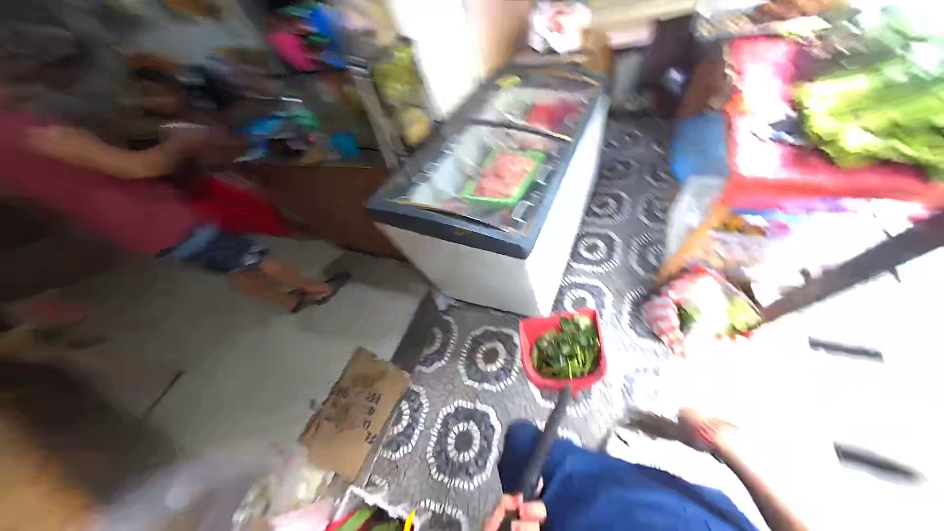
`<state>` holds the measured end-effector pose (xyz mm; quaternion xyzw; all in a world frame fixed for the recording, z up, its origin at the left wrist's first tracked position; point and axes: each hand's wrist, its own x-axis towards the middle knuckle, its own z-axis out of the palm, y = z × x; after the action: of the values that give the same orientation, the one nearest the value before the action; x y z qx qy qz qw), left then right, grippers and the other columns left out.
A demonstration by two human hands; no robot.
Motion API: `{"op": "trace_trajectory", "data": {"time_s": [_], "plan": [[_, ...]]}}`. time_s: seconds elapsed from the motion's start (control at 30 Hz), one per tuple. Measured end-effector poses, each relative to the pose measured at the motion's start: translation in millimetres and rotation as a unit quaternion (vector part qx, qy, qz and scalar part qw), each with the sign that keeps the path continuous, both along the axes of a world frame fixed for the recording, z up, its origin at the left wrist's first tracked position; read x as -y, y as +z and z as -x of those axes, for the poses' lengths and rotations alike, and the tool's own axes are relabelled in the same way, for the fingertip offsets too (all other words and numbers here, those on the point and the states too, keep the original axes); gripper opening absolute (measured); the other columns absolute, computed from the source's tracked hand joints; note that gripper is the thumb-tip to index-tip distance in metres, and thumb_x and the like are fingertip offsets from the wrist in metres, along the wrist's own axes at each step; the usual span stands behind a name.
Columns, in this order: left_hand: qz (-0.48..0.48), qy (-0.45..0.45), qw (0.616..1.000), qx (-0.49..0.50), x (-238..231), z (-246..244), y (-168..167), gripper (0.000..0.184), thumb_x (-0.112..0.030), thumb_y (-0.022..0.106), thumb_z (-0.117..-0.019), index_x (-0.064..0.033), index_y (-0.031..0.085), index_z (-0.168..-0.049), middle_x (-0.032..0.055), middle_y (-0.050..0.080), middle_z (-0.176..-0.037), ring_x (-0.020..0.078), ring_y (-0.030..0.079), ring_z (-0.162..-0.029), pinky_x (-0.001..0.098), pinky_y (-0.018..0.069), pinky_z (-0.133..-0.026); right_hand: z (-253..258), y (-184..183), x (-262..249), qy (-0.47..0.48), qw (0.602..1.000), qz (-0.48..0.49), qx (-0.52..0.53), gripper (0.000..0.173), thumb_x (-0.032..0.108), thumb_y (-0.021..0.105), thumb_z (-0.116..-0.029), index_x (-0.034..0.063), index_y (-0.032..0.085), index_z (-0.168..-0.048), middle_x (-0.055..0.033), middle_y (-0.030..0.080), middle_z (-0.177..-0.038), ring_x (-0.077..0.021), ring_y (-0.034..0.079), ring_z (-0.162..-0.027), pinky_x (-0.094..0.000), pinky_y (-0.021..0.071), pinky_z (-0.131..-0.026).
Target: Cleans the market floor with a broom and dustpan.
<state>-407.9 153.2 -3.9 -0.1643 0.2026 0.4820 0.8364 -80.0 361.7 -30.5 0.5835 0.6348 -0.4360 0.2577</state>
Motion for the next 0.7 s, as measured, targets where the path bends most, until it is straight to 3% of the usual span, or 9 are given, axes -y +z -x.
{"op": "trace_trajectory", "data": {"time_s": [0.1, 0.27, 0.33, 0.43, 0.5, 0.57, 0.6, 0.67, 0.7], "plan": [[0.044, -0.106, 0.992, 0.046, -53.5, -19.3, 22.8, 0.043, -0.015, 0.064, -0.0919, -0.0034, 0.058, -0.133, 0.0055, 0.071, -0.088, 0.0092, 0.068, -0.062, 0.0168, 0.0562, -0.056, 45.0, -22.9, 0.4, 0.088, 0.992, 0.078, -0.037, 0.047, 0.032, 0.067, -0.0979, -0.0104, 0.067, -0.118, -0.0334, 0.064, -0.125, -0.0502, 0.059, -0.122, -0.0714, 0.0433, -0.100], [0.047, -0.297, 0.950, -0.083, -147.7, -60.7, 48.5, 0.049, -0.015, 0.065, -0.0912, -0.0054, 0.054, -0.137, 0.0092, 0.071, -0.088, 0.0175, 0.073, -0.072, 0.0274, 0.0621, -0.061, 76.7, -44.8, -2.3, 0.193, 0.966, 0.149, -0.087, 0.044, 0.032, 0.069, -0.0940, -0.0104, 0.068, -0.107, -0.0331, 0.066, -0.116, -0.0507, 0.062, -0.110, -0.0726, 0.0449, -0.088], [0.032, -0.367, 0.924, -0.101, -185.5, -77.8, 49.9, 0.043, -0.016, 0.062, -0.0922, -0.0072, 0.056, -0.134, 0.0085, 0.072, -0.091, 0.0187, 0.074, -0.077, 0.0300, 0.0628, -0.063, 69.6, -35.6, -17.4, 0.163, 0.965, 0.171, -0.112, 0.046, 0.032, 0.068, -0.0953, -0.0098, 0.067, -0.115, -0.0328, 0.065, -0.121, -0.0498, 0.062, -0.114, -0.0705, 0.0456, -0.091], [0.016, -0.454, 0.883, -0.119, -245.9, -107.3, 50.2, 0.024, -0.017, 0.049, -0.0970, -0.0135, 0.067, -0.112, 0.0057, 0.075, -0.092, 0.0173, 0.074, -0.080, 0.0311, 0.0623, -0.066, 48.1, 8.4, -31.6, 0.006, 0.971, 0.179, -0.156, 0.045, 0.020, 0.055, -0.1053, -0.0141, 0.056, -0.133, -0.0368, 0.054, -0.138, -0.0516, 0.051, -0.132, -0.0660, 0.0363, -0.109], [0.013, -0.496, 0.863, -0.094, -283.2, -123.3, 46.5, 0.026, -0.017, 0.043, -0.1014, -0.0141, 0.068, -0.110, 0.0046, 0.074, -0.092, 0.0171, 0.074, -0.082, 0.0320, 0.0622, -0.071, 39.6, 5.4, -39.4, -0.139, 0.958, 0.170, -0.186, 0.042, 0.019, 0.050, -0.1078, -0.0118, 0.055, -0.136, -0.0341, 0.055, -0.139, -0.0481, 0.051, -0.133, -0.0617, 0.0353, -0.113], [0.007, -0.539, 0.841, -0.041, -317.9, -140.7, 34.7, 0.027, -0.017, 0.041, -0.1047, -0.0142, 0.067, -0.111, 0.0050, 0.074, -0.096, 0.0182, 0.074, -0.089, 0.0332, 0.0616, -0.079, 30.5, -17.9, -55.4, -0.288, 0.933, 0.108, -0.186, 0.046, 0.021, 0.057, -0.1048, -0.0119, 0.054, -0.137, -0.0332, 0.059, -0.134, -0.0467, 0.056, -0.128, -0.0612, 0.0391, -0.110], [0.005, -0.564, 0.825, -0.027, -330.0, -151.9, 28.2, 0.027, -0.018, 0.039, -0.1066, -0.0137, 0.065, -0.111, 0.0054, 0.074, -0.097, 0.0185, 0.074, -0.092, 0.0332, 0.0611, -0.082, 24.6, -36.3, -55.6, -0.390, 0.905, 0.042, -0.163, 0.059, 0.027, 0.064, -0.1004, -0.0118, 0.049, -0.142, -0.0340, 0.060, -0.133, -0.0468, 0.059, -0.124, -0.0620, 0.0431, -0.108], [0.005, -0.626, 0.780, -0.026, -347.7, -175.2, 21.7, 0.029, -0.019, 0.033, -0.1104, -0.0117, 0.061, -0.108, 0.0054, 0.073, -0.097, 0.0173, 0.073, -0.093, 0.0318, 0.0605, -0.085, 15.4, -53.5, -55.5, -0.541, 0.826, -0.100, -0.125, 0.103, 0.035, 0.079, -0.0893, -0.0030, 0.016, -0.161, -0.0362, 0.047, -0.145, -0.0465, 0.063, -0.118, -0.0598, 0.0512, -0.100], [0.001, -0.654, 0.756, -0.029, -354.2, -185.5, 20.1, 0.030, -0.020, 0.032, -0.1108, -0.0111, 0.061, -0.107, 0.0053, 0.073, -0.097, 0.0165, 0.073, -0.092, 0.0309, 0.0603, -0.084, 15.2, -53.7, -56.0, -0.588, 0.781, -0.169, -0.123, 0.112, 0.033, 0.084, -0.0844, 0.0010, 0.012, -0.164, -0.0346, 0.043, -0.150, -0.0427, 0.065, -0.115, -0.0549, 0.0545, -0.096]]}}
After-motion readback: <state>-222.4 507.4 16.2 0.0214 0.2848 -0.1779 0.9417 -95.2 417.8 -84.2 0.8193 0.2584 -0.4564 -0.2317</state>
